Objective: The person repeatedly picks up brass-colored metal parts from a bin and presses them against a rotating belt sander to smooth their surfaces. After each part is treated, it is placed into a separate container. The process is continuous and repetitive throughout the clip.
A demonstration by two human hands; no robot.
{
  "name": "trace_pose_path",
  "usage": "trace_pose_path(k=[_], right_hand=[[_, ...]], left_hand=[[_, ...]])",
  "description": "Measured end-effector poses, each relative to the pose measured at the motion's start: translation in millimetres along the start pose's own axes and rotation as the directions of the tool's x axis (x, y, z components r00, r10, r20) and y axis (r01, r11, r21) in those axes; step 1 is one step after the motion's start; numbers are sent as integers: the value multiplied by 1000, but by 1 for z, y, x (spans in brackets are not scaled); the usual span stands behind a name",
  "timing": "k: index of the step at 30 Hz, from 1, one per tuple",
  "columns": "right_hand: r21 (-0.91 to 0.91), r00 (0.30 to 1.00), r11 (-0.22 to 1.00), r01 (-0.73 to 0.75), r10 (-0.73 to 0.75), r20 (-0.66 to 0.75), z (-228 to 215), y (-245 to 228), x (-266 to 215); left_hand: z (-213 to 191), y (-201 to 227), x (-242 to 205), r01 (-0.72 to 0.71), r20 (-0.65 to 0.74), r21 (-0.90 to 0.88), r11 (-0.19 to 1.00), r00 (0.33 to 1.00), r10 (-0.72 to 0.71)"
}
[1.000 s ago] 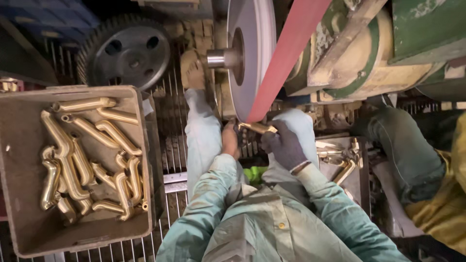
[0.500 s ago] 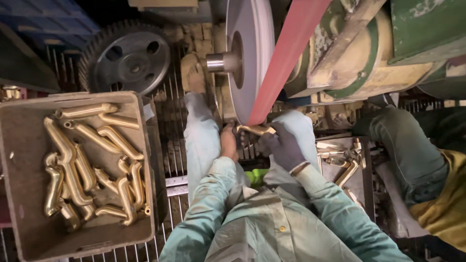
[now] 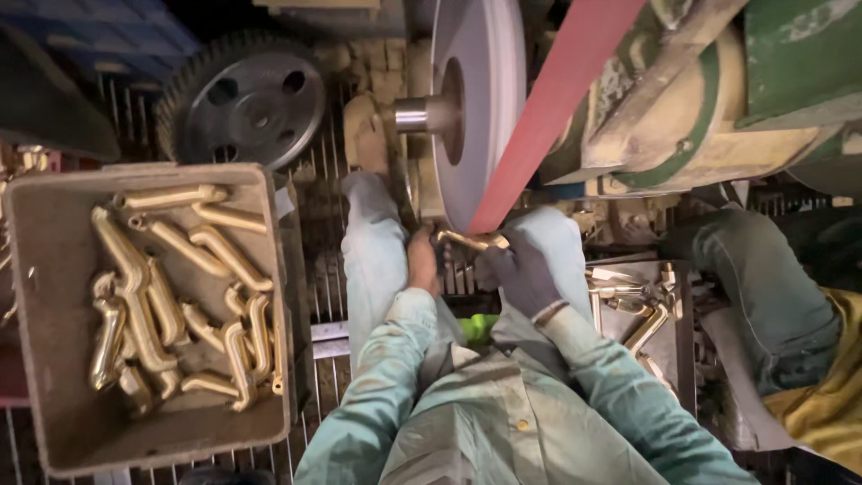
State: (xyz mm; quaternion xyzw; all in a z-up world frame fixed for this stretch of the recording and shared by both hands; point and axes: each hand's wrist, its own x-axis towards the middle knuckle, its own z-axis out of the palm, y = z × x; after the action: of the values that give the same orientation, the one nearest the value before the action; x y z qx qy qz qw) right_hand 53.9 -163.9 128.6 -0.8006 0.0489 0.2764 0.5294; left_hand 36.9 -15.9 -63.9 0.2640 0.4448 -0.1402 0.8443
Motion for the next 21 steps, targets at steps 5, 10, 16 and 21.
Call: trace_pose_path(k=[5, 10, 16, 21], right_hand=[[10, 997, 997, 82, -82, -9, -8, 6, -13], [35, 1000, 999, 1, -2, 26, 12, 3, 9], [51, 999, 997, -49, 50, -8, 12, -6, 3], [-58, 998, 998, 23, -26, -56, -2, -4, -16]], left_hand=[[4, -9, -11, -3, 53, 1, 1000, 999, 3], [-6, 8, -1, -15, -74, 9, 1000, 997, 15], [0, 13, -9, 0, -50, 24, 1000, 999, 1], [11, 4, -20, -29, 58, 30, 999, 998, 27]])
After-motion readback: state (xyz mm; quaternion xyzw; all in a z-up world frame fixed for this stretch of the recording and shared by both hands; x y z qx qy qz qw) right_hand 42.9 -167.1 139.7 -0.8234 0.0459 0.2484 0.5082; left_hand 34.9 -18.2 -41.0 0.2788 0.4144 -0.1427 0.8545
